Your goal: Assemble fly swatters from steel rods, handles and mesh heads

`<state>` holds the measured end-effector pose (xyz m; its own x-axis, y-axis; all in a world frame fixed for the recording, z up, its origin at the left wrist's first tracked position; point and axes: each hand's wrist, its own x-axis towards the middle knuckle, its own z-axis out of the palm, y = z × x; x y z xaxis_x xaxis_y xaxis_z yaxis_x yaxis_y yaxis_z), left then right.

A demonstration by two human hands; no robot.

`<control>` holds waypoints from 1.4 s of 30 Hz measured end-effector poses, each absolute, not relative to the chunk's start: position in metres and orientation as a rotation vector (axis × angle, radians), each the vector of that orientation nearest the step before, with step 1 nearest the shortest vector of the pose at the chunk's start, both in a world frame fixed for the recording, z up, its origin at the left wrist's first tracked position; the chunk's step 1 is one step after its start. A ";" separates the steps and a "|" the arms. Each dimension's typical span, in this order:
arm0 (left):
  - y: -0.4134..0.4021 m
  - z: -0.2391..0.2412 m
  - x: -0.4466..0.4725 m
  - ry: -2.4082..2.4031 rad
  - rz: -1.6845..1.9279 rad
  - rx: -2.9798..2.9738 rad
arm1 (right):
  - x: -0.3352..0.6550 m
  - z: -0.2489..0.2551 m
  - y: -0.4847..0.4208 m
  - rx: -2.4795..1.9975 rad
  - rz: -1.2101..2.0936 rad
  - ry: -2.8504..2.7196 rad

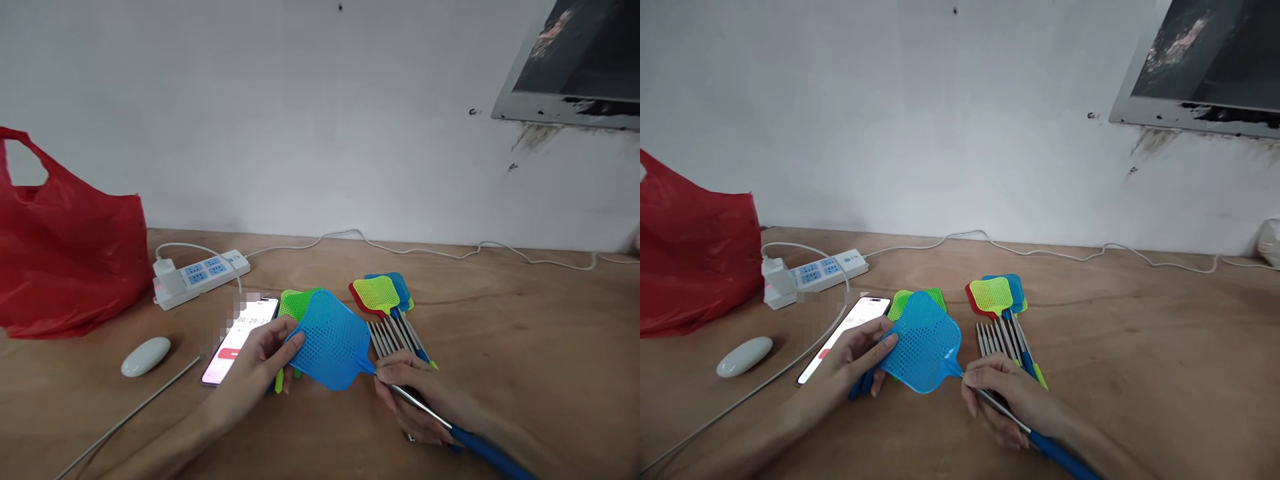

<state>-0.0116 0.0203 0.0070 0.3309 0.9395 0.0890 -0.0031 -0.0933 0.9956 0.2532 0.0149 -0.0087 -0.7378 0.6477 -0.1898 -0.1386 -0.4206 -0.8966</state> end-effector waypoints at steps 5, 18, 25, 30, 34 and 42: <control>0.020 0.006 -0.010 0.953 1.005 1.252 | 0.250 -0.013 0.014 -0.770 2.097 -1.377; 0.014 0.002 -0.002 1.011 1.087 1.219 | 0.257 0.003 0.020 -0.800 2.448 -1.070; 0.017 0.007 0.000 1.037 1.135 1.092 | 0.251 0.004 0.013 -0.934 2.018 -1.552; 0.024 0.014 -0.012 1.153 1.244 0.993 | 0.257 0.005 0.011 -1.056 1.864 -1.677; 0.028 0.019 -0.018 1.206 1.298 1.008 | 0.259 0.004 0.020 -1.037 1.898 -1.447; 0.023 0.001 -0.009 1.072 0.943 1.252 | 0.260 0.011 0.022 -1.064 1.628 -1.259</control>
